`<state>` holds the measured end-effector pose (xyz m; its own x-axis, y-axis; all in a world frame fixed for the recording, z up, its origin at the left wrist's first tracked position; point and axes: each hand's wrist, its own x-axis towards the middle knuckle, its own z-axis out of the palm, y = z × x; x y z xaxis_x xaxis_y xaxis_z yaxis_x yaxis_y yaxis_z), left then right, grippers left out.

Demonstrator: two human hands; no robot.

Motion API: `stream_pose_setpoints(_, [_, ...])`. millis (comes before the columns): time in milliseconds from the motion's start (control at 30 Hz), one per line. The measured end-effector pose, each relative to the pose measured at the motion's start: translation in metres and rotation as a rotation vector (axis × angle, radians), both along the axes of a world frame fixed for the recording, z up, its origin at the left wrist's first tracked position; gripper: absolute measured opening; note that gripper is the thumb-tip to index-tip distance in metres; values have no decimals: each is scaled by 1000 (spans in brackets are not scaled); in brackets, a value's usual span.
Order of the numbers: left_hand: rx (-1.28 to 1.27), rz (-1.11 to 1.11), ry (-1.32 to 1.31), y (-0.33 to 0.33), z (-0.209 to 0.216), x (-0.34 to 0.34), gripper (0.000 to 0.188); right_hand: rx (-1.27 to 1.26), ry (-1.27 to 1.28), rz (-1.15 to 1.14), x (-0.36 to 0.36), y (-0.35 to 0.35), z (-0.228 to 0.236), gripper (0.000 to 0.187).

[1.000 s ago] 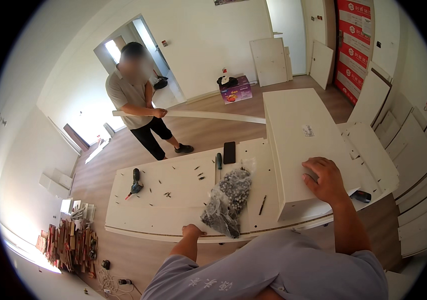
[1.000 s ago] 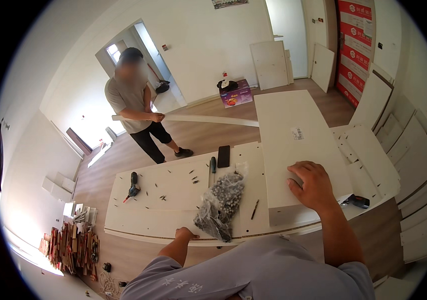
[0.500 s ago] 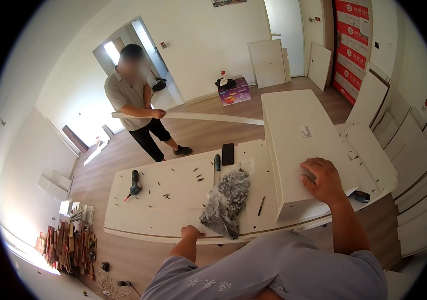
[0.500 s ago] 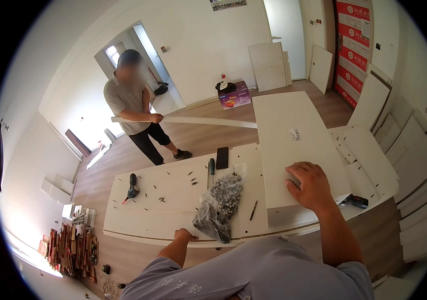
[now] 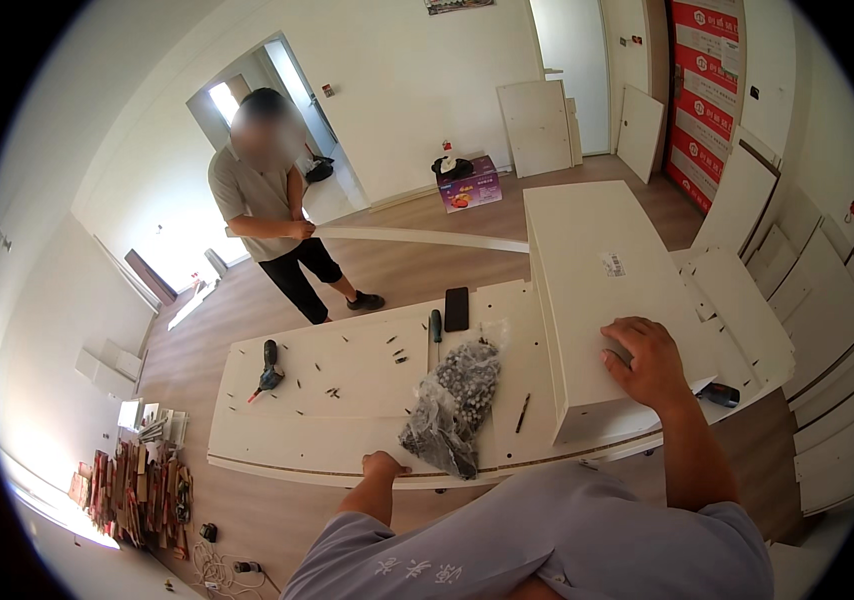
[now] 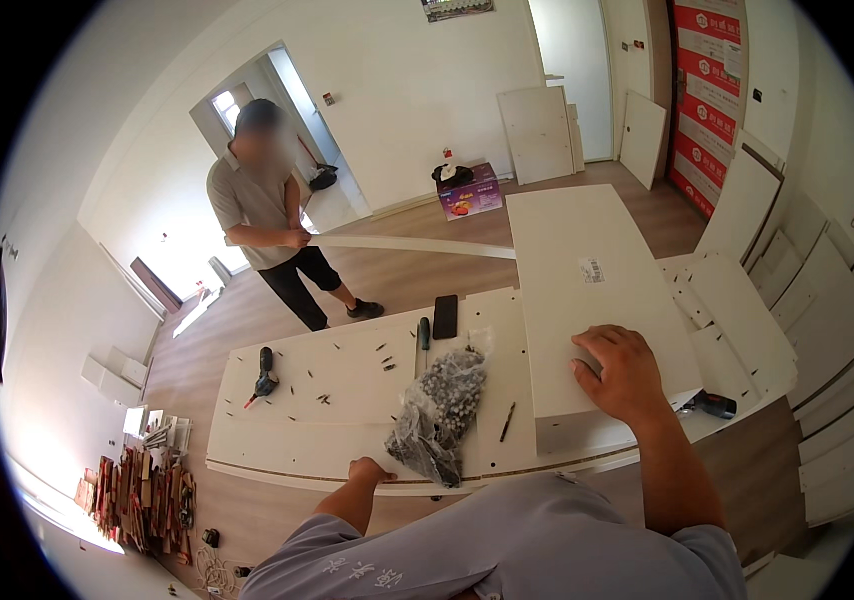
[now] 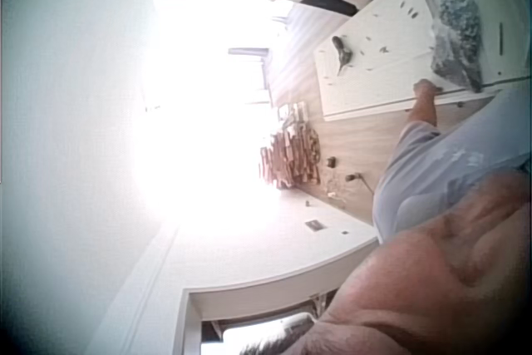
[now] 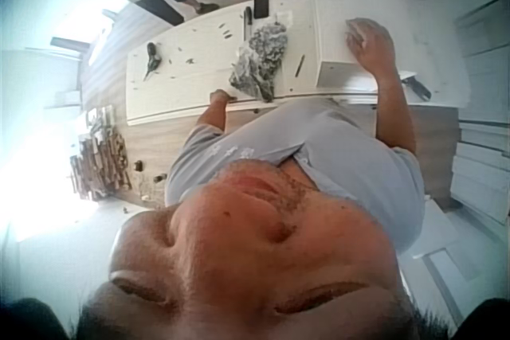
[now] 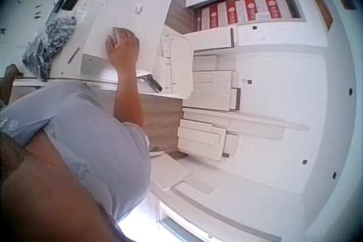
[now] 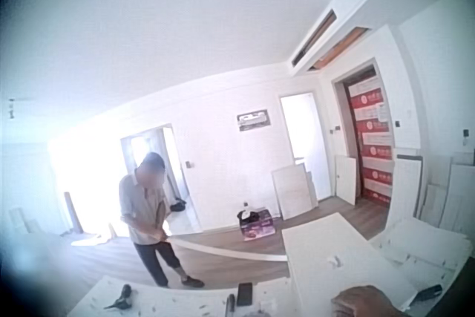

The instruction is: The person assembles a white cabinet by aligning wooden panels, marking them with a pencil, and driving screws using a power drill on a workbench.

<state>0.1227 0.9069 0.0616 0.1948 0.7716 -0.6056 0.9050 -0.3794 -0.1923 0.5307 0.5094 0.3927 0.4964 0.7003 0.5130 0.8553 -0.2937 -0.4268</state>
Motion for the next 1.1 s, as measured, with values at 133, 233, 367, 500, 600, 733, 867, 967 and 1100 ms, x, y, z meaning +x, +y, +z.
stream_pose_setpoints(133, [72,9,-34,-1,-7,-6,83,2,17,6,0,0,0,30])
stream_pose_setpoints(233, [-27,-91,-41,-1,-1,-2,81,-1,-13,-13,0,-1,1,30])
stream_pose_setpoints(367, [-36,-35,-13,-5,5,-6,79,23,1,5,3,1,-2,31])
stream_pose_setpoints(500, [-1,16,-27,-8,5,-6,81,41,26,-9,3,0,-1,32])
stream_pose_setpoints(600, [25,20,-26,-13,8,-13,82,58,72,-30,1,1,0,32])
stream_pose_setpoints(733, [15,37,-50,-20,20,-11,89,73,137,-87,3,1,-5,33])
stream_pose_setpoints(867, [53,70,-109,-29,22,-12,112,87,141,-138,2,2,-7,34])
stream_pose_setpoints(967, [20,69,-83,-33,21,-23,127,106,139,-197,5,6,-10,34])
stream_pose_setpoints(1100, [-33,-170,-74,-14,21,-50,106,125,154,-299,10,12,-14,34])
